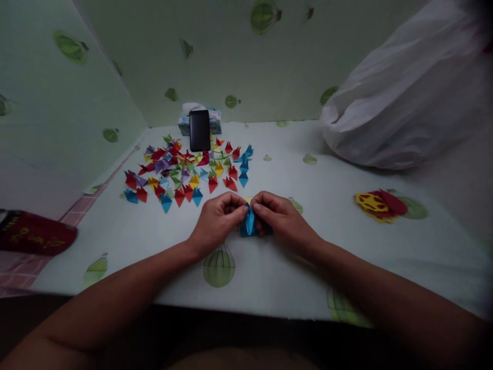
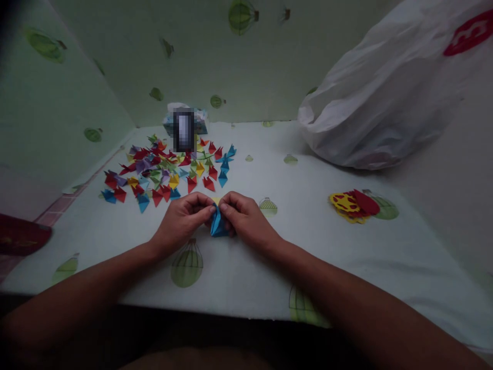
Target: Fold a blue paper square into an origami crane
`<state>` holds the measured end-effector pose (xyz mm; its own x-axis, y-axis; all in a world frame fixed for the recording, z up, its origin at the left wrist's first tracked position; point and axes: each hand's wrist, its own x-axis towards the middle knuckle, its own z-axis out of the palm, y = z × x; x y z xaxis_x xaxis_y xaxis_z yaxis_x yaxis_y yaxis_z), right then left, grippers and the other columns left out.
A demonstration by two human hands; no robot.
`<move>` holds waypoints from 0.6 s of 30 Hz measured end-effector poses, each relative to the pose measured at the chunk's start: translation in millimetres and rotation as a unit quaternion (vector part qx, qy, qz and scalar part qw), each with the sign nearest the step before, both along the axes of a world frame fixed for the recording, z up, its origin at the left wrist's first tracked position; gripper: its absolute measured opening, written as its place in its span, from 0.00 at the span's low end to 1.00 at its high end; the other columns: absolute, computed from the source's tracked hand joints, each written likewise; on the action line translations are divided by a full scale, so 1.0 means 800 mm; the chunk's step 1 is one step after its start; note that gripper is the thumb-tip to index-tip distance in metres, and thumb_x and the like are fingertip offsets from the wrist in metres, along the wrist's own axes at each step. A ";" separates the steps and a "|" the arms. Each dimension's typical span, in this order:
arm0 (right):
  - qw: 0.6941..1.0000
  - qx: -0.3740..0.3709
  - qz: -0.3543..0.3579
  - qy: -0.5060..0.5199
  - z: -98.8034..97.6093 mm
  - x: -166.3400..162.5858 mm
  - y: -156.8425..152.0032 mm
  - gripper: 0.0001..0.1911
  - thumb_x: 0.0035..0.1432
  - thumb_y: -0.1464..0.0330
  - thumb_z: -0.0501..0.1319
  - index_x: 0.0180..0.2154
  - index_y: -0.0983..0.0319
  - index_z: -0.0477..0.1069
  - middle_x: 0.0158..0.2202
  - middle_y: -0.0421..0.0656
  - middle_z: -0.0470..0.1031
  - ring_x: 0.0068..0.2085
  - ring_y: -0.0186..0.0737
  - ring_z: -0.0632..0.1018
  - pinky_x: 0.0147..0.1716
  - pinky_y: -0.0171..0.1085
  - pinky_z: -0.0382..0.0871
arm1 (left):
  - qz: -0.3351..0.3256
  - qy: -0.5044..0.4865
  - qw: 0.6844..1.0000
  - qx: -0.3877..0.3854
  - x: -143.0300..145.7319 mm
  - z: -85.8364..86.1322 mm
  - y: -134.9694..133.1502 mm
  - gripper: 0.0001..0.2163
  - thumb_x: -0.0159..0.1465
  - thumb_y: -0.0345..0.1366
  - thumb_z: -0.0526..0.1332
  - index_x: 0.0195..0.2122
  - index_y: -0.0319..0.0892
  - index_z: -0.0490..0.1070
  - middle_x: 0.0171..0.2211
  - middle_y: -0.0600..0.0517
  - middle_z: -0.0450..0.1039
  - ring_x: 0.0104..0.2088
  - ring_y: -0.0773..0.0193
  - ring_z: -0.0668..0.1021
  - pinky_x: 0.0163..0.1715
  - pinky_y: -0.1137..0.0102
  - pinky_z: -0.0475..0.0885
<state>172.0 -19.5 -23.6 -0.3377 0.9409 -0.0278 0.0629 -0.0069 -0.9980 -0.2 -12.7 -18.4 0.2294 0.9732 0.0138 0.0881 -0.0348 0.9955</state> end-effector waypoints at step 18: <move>0.992 -0.080 0.020 0.095 -0.002 0.001 0.004 0.13 0.58 0.60 0.65 0.31 0.62 0.66 0.20 0.34 0.67 0.21 0.28 0.66 0.20 0.30 0.59 | -0.018 -0.013 1.000 0.001 -0.003 0.002 0.000 0.05 0.58 0.34 0.66 0.31 0.38 0.73 0.25 0.55 0.73 0.25 0.71 0.74 0.26 0.75 0.71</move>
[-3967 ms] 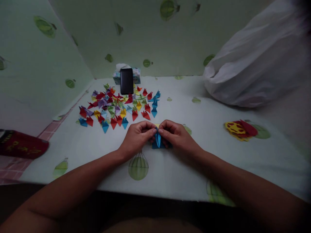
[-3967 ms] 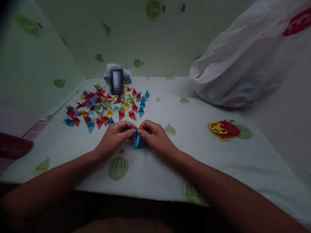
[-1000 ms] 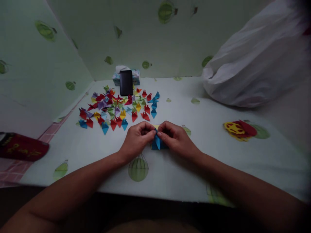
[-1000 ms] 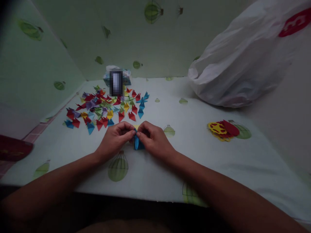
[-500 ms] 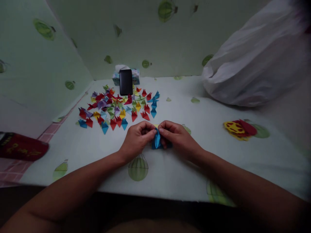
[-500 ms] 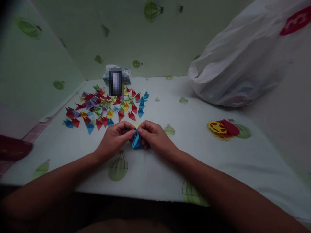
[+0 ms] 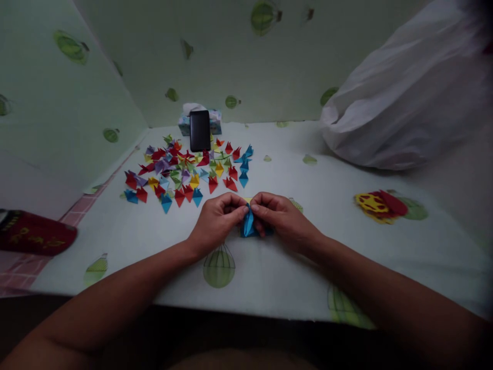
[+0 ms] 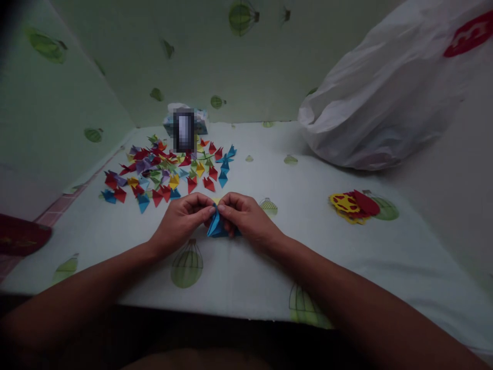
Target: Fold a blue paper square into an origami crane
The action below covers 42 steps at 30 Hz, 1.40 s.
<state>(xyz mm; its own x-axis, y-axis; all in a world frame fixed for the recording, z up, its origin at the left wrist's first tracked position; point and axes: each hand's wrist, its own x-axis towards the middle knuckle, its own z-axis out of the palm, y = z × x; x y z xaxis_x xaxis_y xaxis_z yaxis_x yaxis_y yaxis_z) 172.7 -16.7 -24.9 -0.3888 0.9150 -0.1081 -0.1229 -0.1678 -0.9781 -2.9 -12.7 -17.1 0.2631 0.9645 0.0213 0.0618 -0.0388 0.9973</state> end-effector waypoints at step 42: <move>0.873 0.332 -0.093 -0.345 0.006 -0.002 -0.009 0.06 0.57 0.72 0.57 0.27 0.62 0.65 0.25 0.41 0.70 0.26 0.34 0.66 0.28 0.35 0.57 | -0.005 0.069 0.998 -0.007 0.002 -0.001 -0.001 0.05 0.59 0.35 0.64 0.33 0.38 0.75 0.26 0.53 0.74 0.26 0.68 0.76 0.28 0.73 0.72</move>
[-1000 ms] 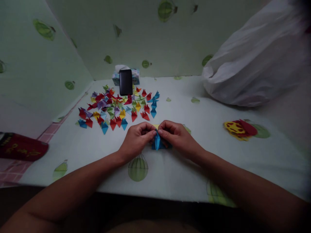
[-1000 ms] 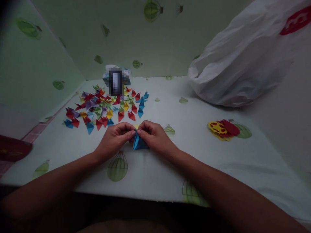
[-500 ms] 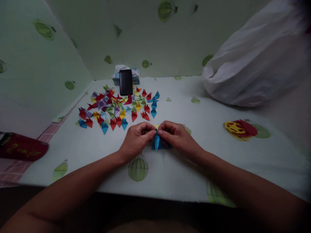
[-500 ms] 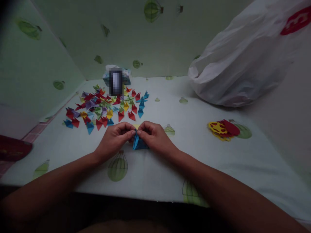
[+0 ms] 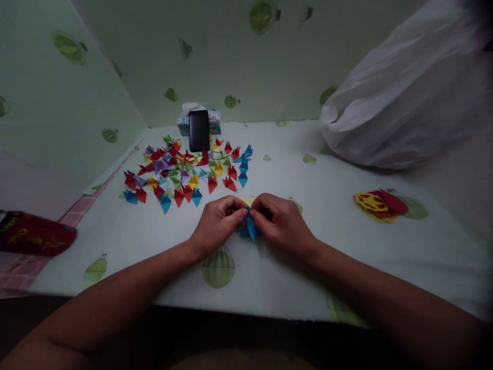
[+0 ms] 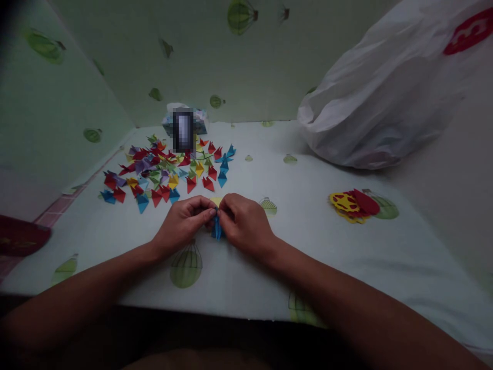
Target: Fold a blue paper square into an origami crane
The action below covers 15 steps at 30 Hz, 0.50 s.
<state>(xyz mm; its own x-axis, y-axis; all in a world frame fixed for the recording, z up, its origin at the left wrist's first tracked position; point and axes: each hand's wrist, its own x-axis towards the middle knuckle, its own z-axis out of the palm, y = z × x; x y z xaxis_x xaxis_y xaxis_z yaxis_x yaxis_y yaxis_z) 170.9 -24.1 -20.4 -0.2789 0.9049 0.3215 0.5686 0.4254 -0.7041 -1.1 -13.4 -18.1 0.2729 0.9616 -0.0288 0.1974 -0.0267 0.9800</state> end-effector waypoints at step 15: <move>1.000 0.000 -0.015 0.005 -0.004 -0.003 0.003 0.07 0.55 0.72 0.56 0.25 0.61 0.62 0.24 0.39 0.67 0.25 0.33 0.64 0.27 0.35 0.55 | -0.025 -0.014 1.000 0.010 -0.001 0.001 0.002 0.06 0.61 0.36 0.63 0.32 0.38 0.74 0.25 0.53 0.73 0.25 0.68 0.75 0.28 0.72 0.71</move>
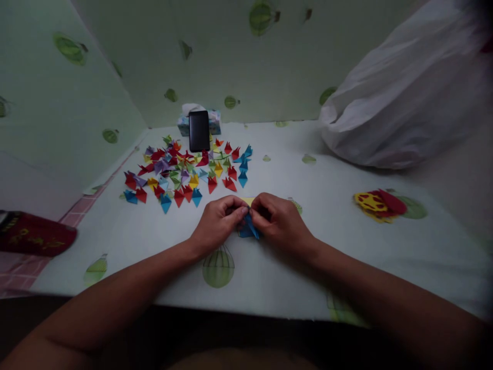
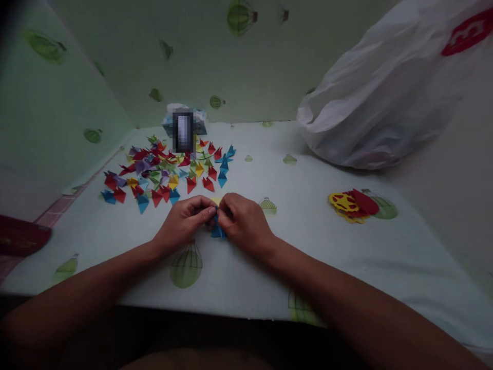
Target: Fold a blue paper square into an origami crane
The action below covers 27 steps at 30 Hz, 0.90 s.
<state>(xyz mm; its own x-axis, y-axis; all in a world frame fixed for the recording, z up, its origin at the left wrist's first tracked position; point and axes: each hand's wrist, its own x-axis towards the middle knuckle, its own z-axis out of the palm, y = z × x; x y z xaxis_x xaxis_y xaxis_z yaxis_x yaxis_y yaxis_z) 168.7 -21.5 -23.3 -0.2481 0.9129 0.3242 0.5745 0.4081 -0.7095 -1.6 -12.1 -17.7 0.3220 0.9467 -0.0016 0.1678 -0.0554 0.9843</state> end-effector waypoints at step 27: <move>0.993 -0.057 0.018 0.105 0.000 0.001 0.000 0.08 0.55 0.73 0.58 0.24 0.62 0.65 0.22 0.36 0.66 0.24 0.30 0.64 0.25 0.32 0.57 | 0.028 -0.024 0.999 0.026 -0.001 -0.005 0.002 0.09 0.62 0.39 0.64 0.32 0.38 0.74 0.24 0.54 0.73 0.25 0.69 0.75 0.28 0.73 0.71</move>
<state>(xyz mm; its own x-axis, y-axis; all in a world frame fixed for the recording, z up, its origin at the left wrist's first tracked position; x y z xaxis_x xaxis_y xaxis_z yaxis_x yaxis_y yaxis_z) 169.7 -21.2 -23.4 -0.2187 0.9387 0.2665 0.3961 0.3351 -0.8549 -2.4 -10.5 -21.8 0.2667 0.9617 0.0627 0.1242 -0.0988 0.9873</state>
